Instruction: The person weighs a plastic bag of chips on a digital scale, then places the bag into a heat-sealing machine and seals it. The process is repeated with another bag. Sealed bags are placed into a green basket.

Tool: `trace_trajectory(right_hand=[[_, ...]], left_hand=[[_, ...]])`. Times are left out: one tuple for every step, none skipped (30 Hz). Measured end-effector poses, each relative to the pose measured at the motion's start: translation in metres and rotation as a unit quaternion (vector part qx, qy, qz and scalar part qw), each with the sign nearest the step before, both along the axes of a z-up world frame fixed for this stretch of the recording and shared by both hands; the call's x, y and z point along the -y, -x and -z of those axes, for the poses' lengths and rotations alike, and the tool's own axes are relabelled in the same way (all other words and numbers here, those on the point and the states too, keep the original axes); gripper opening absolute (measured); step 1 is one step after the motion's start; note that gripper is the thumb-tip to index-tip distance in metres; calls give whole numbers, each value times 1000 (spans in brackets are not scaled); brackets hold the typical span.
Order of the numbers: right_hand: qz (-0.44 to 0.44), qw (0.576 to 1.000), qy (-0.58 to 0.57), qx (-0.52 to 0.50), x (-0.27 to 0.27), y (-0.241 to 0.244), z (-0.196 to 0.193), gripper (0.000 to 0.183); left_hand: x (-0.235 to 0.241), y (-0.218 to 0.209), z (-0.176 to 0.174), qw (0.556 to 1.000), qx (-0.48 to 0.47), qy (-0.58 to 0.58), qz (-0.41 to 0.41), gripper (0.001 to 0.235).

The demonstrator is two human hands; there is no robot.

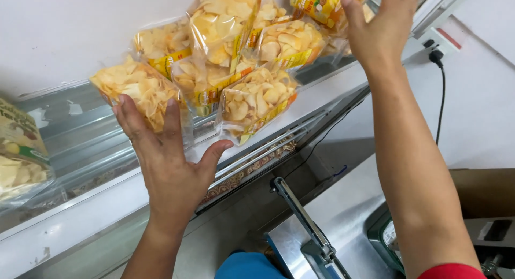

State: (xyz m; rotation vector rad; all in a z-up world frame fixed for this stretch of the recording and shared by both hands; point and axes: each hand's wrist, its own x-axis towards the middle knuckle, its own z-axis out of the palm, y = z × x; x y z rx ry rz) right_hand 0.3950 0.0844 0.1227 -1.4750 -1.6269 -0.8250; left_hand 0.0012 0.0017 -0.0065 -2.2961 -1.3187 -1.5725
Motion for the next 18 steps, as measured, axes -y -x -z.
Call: trace_trajectory(right_hand=[[-1,1000,1,-1,17,16,-1,55],[-53,999,9,-5,35,32,-1,50],[-104,994,16,-10,53,47,-1,51],[-105,994,18,-11,63,57,5,51],[-176,980,86,-22,74,67,12,54],[-245,957,151,-32,86,76,18,60],[-243,958,151,-35,88,86,28,60],[-265,941,211,-25,92,94,36,79],[-285,920,269,-15,96,101,44,97],[-277,923,267,-18,91,99,55,97],[-279,930,241,18,86,97,65,86],[-281,934,215,55,80,96,76,76],[-274,936,214,53,86,92,73,76],[-261,942,208,43,90,88,68,72],[-248,947,203,33,93,86,64,70],[-250,946,204,35,101,79,56,70],[-257,950,179,1,109,72,48,66],[-266,951,154,-30,115,65,39,62]], left_hand=[[-1,0,0,1000,-1,1,-1,97],[-1,0,0,1000,1,-1,-1,97],[-1,-1,0,1000,3,-3,0,98],[-2,0,2,1000,1,-1,-1,98],[-2,1,3,1000,10,-1,2,98],[-3,1,3,1000,19,-3,8,97],[-3,3,5,1000,17,-2,10,97],[-4,4,6,999,26,-4,21,97],[-5,5,7,999,35,-6,33,96],[-3,5,4,999,34,-7,42,96],[-1,5,1,997,57,10,49,91],[0,6,-1,995,80,28,54,86],[2,5,-2,995,78,27,62,86],[4,4,-3,993,92,32,60,84],[5,5,-3,992,106,37,59,83],[4,4,-4,992,107,38,57,83],[3,4,-4,992,109,35,58,78],[2,4,-4,992,113,31,57,72]])
